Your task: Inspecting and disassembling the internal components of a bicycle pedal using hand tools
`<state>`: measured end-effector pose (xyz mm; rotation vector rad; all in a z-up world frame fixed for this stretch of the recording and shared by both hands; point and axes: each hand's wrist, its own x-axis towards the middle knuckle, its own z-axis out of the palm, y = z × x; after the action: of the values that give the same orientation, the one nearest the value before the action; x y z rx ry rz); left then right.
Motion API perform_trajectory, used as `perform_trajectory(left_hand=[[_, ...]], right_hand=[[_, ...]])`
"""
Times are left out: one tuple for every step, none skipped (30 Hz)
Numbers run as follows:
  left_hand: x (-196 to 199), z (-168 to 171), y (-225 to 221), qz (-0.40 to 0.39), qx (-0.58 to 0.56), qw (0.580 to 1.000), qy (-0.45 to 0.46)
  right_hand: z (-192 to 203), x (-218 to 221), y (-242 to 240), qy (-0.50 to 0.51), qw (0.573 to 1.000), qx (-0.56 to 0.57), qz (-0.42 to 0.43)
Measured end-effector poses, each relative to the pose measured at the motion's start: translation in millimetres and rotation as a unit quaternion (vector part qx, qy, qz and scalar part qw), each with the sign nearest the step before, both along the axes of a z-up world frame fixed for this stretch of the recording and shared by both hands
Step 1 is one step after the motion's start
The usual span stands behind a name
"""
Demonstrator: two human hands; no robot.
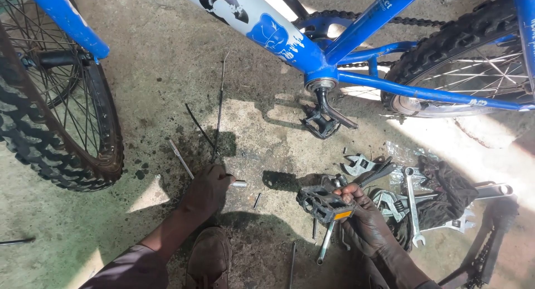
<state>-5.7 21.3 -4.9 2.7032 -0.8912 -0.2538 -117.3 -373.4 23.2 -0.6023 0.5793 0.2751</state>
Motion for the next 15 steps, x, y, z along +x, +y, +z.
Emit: perform_trajectory(left_hand=[[-1.5, 0.0, 0.4, 0.007, -0.010, 1.000, -0.012], [-3.0, 0.0, 0.9, 0.014, -0.021, 0.999, -0.023], [-4.8, 7.6, -6.6, 0.014, -0.021, 0.999, -0.023], [-6.6, 15.4, -14.0, 0.055, -0.054, 0.997, 0.008], [-7.8, 23.3, -21.0, 0.097, -0.086, 0.991, 0.038], [-16.0, 25.5, -30.6, 0.097, -0.086, 0.991, 0.038], [-24.1, 27.8, -40.3, 0.167, -0.166, 0.964, 0.120], [-32.2, 30.1, -49.8, 0.234, -0.242, 0.920, 0.200], [-38.9, 24.5, -59.5, 0.235, -0.243, 0.920, 0.200], [-45.6, 18.8, -68.9, 0.286, -0.382, 0.780, 0.405], [-52.4, 13.4, -78.1, 0.316, -0.491, 0.574, 0.574], [-53.6, 34.1, -83.4, 0.318, -0.492, 0.573, 0.573], [-55.5, 55.2, -87.9, 0.281, -0.487, 0.564, 0.605], [-57.1, 76.3, -92.8, 0.243, -0.480, 0.554, 0.635], [-60.6, 73.4, -92.2, 0.244, -0.481, 0.555, 0.634]], right_hand=[[-0.5, -0.3, 1.4, 0.004, 1.000, 0.004, 0.000], [-1.1, -0.5, 2.8, 0.008, 1.000, 0.007, 0.000], [3.1, 1.1, 6.8, 0.009, 1.000, 0.007, -0.001], [7.4, 2.8, 11.0, -0.006, 1.000, -0.025, -0.001], [11.6, 5.4, 15.4, -0.022, 0.998, -0.057, -0.001], [18.0, 5.7, 19.5, -0.023, 0.998, -0.057, -0.001], [24.5, 6.3, 23.5, -0.040, 0.991, -0.128, 0.019], [31.0, 6.7, 27.7, -0.057, 0.978, -0.198, 0.040], [39.7, 7.1, 33.9, -0.057, 0.978, -0.198, 0.041], [48.4, 7.3, 40.4, -0.095, 0.950, -0.288, 0.074], [57.0, 8.1, 47.0, -0.133, 0.912, -0.374, 0.107], [63.6, 8.0, 51.9, -0.134, 0.911, -0.374, 0.109], [70.3, 7.1, 57.6, -0.163, 0.901, -0.385, 0.120], [77.0, 6.3, 63.0, -0.191, 0.889, -0.396, 0.130], [76.6, 3.1, 64.8, -0.192, 0.889, -0.395, 0.130]])
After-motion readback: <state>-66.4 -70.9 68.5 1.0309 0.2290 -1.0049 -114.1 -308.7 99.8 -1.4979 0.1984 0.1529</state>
